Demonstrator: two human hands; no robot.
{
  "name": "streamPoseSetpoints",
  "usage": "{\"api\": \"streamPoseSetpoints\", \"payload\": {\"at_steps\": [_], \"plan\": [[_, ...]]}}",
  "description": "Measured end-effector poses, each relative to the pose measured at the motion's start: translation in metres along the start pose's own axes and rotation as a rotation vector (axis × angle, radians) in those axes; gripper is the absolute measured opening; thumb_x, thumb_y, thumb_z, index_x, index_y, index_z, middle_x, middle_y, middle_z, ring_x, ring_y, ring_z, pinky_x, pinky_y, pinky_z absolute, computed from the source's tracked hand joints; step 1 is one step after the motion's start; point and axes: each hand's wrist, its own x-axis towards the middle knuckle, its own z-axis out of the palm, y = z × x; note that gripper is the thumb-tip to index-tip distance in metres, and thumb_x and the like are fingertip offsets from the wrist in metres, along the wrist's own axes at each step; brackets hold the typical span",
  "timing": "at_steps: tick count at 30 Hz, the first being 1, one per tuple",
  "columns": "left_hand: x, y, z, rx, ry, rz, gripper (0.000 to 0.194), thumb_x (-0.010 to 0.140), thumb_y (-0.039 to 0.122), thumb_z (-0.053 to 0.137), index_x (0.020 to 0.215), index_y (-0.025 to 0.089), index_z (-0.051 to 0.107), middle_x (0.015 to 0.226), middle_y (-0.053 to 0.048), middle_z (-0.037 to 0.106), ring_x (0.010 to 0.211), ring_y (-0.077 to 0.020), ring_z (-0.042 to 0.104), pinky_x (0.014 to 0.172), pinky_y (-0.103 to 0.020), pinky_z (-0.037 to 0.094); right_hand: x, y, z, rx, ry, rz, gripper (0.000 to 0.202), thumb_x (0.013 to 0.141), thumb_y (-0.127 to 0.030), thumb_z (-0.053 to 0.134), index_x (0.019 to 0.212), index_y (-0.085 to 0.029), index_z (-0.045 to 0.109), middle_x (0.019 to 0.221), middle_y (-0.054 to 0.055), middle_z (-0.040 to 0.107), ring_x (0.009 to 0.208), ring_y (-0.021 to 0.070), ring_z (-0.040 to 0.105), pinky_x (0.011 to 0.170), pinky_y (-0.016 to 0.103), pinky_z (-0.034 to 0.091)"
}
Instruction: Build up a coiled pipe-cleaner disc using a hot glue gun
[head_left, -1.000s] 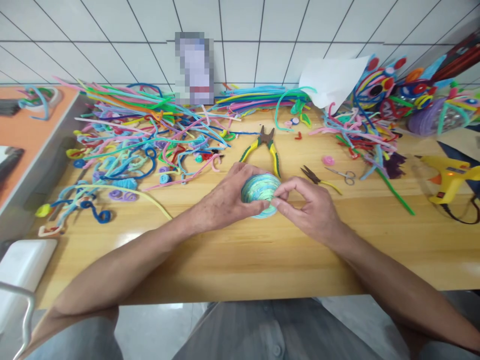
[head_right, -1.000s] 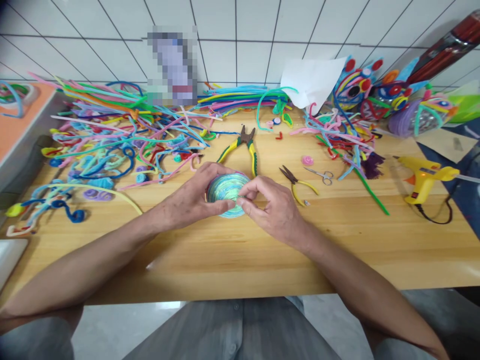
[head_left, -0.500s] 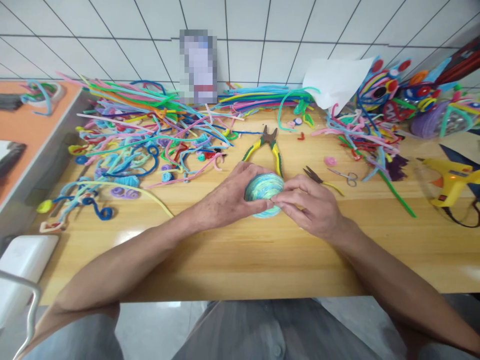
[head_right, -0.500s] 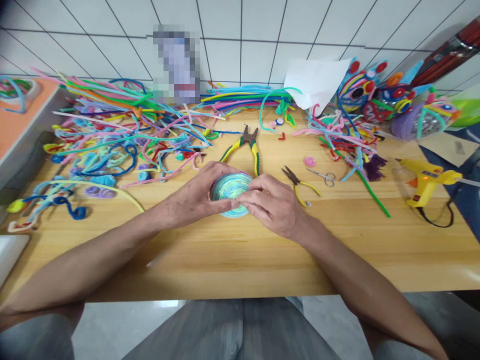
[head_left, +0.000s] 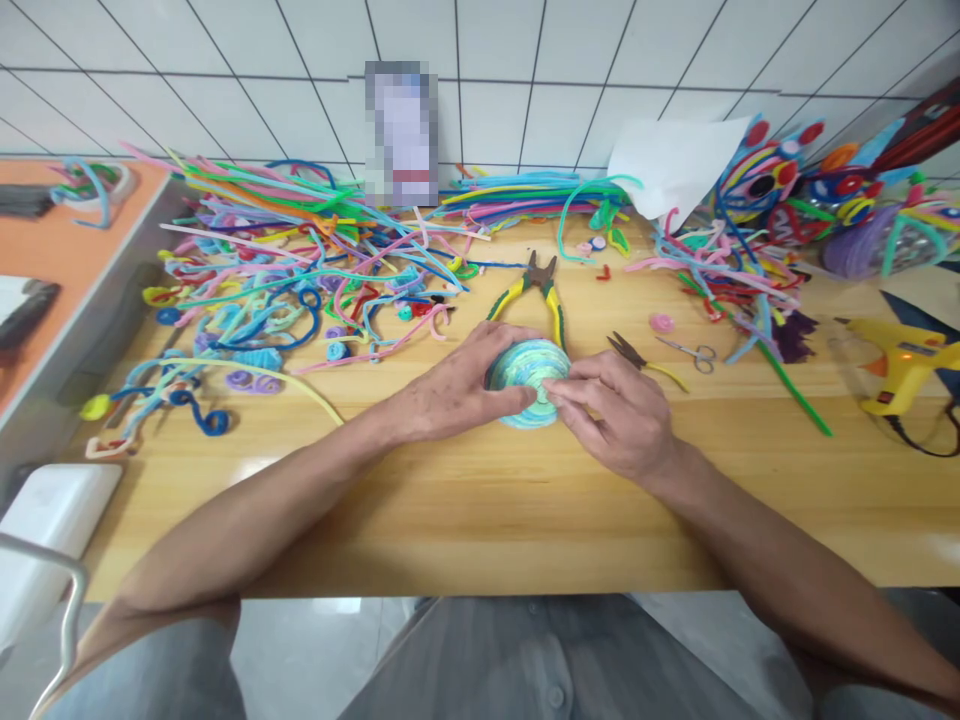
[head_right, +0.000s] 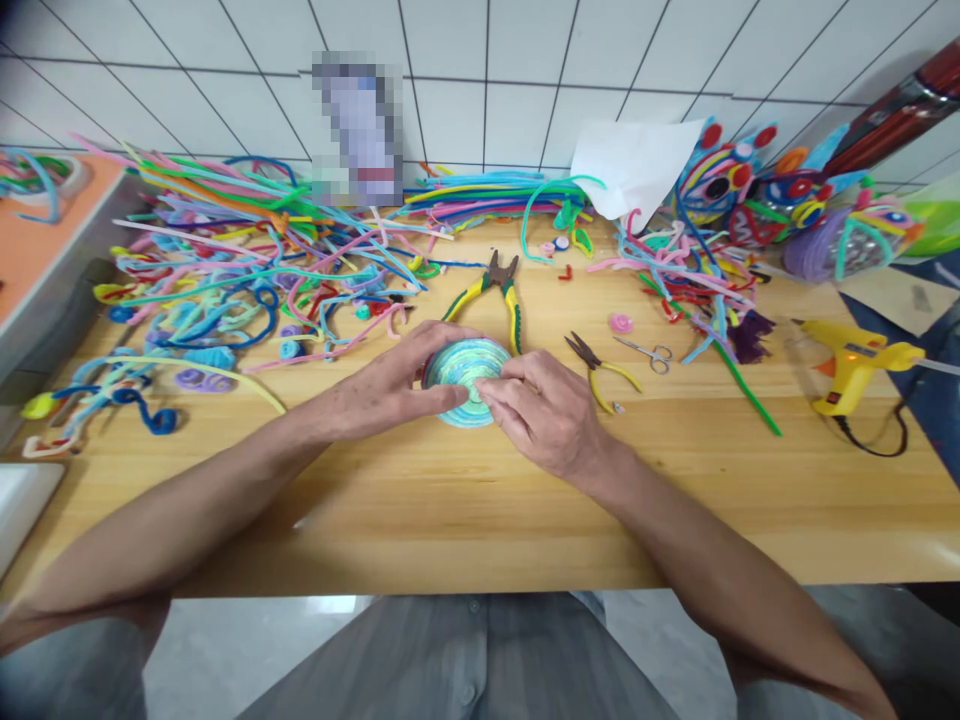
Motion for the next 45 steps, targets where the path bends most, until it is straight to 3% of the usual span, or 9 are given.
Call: {"api": "streamPoseSetpoints", "payload": {"at_steps": [16, 22, 26, 29, 31, 36, 40, 45], "plan": [[0.0, 0.007, 0.015, 0.08, 0.101, 0.023, 0.041, 0.095, 0.033, 0.061, 0.133, 0.018, 0.061, 0.134, -0.012, 0.068, 0.13, -0.0285, 0.059, 0.12, -0.047, 0.049, -0.004, -0.004, 0.005, 0.001, 0.014, -0.013, 0.023, 0.099, -0.012, 0.068, 0.119, -0.025, 0.072, 0.097, 0.006, 0.072, 0.085, 0.0189, 0.068, 0.069, 0.033, 0.056], [-0.005, -0.001, 0.024, 0.087, 0.129, 0.013, 0.056, 0.098, 0.033, 0.058, 0.151, 0.017, 0.049, 0.151, -0.016, 0.06, 0.144, -0.0307, 0.054, 0.128, -0.051, 0.043, -0.009, -0.002, 0.007, -0.01, 0.013, -0.001, 0.028, 0.099, -0.015, 0.067, 0.125, -0.025, 0.073, 0.099, 0.007, 0.074, 0.087, 0.0203, 0.068, 0.075, 0.035, 0.058], [-0.008, -0.006, 0.034, 0.147, 0.23, 0.07, 0.058, 0.101, 0.033, 0.057, 0.154, 0.017, 0.043, 0.157, -0.02, 0.055, 0.151, -0.0321, 0.051, 0.13, -0.054, 0.041, -0.009, -0.001, 0.01, 0.007, 0.048, 0.014, 0.029, 0.098, -0.015, 0.067, 0.124, -0.025, 0.075, 0.1, 0.007, 0.074, 0.088, 0.0209, 0.069, 0.075, 0.036, 0.058], [-0.011, -0.006, 0.041, 0.258, 0.367, 0.184, 0.048, 0.098, 0.03, 0.062, 0.143, 0.019, 0.049, 0.152, -0.02, 0.056, 0.152, -0.0337, 0.048, 0.127, -0.058, 0.042, -0.007, -0.001, 0.012, 0.031, 0.072, 0.034, 0.023, 0.097, -0.014, 0.068, 0.116, -0.024, 0.074, 0.098, 0.007, 0.073, 0.088, 0.0211, 0.07, 0.075, 0.036, 0.059], [-0.012, -0.005, 0.043, 0.329, 0.411, 0.249, 0.033, 0.097, 0.029, 0.066, 0.128, 0.021, 0.056, 0.145, -0.018, 0.059, 0.144, -0.0326, 0.053, 0.121, -0.056, 0.047, -0.005, -0.001, 0.013, 0.045, 0.081, 0.049, 0.02, 0.096, -0.013, 0.068, 0.111, -0.024, 0.074, 0.097, 0.006, 0.072, 0.088, 0.021, 0.07, 0.075, 0.036, 0.059], [-0.01, 0.002, 0.042, 0.348, 0.369, 0.269, 0.007, 0.102, 0.027, 0.064, 0.107, 0.022, 0.063, 0.13, -0.014, 0.064, 0.126, -0.0265, 0.062, 0.109, -0.047, 0.053, -0.003, 0.0, 0.016, 0.047, 0.104, 0.045, 0.021, 0.093, -0.011, 0.065, 0.108, -0.023, 0.071, 0.097, 0.007, 0.071, 0.088, 0.0223, 0.068, 0.076, 0.038, 0.059], [-0.007, 0.008, 0.037, 0.291, 0.33, 0.226, 0.004, 0.102, 0.02, 0.061, 0.104, 0.021, 0.065, 0.125, -0.012, 0.065, 0.123, -0.0243, 0.062, 0.109, -0.044, 0.052, -0.004, 0.001, 0.018, 0.041, 0.103, 0.045, 0.023, 0.093, -0.01, 0.064, 0.111, -0.024, 0.069, 0.099, 0.008, 0.07, 0.09, 0.0228, 0.068, 0.077, 0.038, 0.059], [-0.009, 0.008, 0.036, 0.233, 0.326, 0.23, 0.003, 0.103, 0.023, 0.063, 0.106, 0.021, 0.064, 0.126, -0.011, 0.064, 0.124, -0.0222, 0.062, 0.111, -0.042, 0.051, -0.006, -0.002, 0.021, 0.054, 0.087, 0.077, 0.024, 0.095, -0.013, 0.062, 0.116, -0.023, 0.067, 0.103, 0.008, 0.07, 0.096, 0.0242, 0.069, 0.083, 0.04, 0.06]]}}
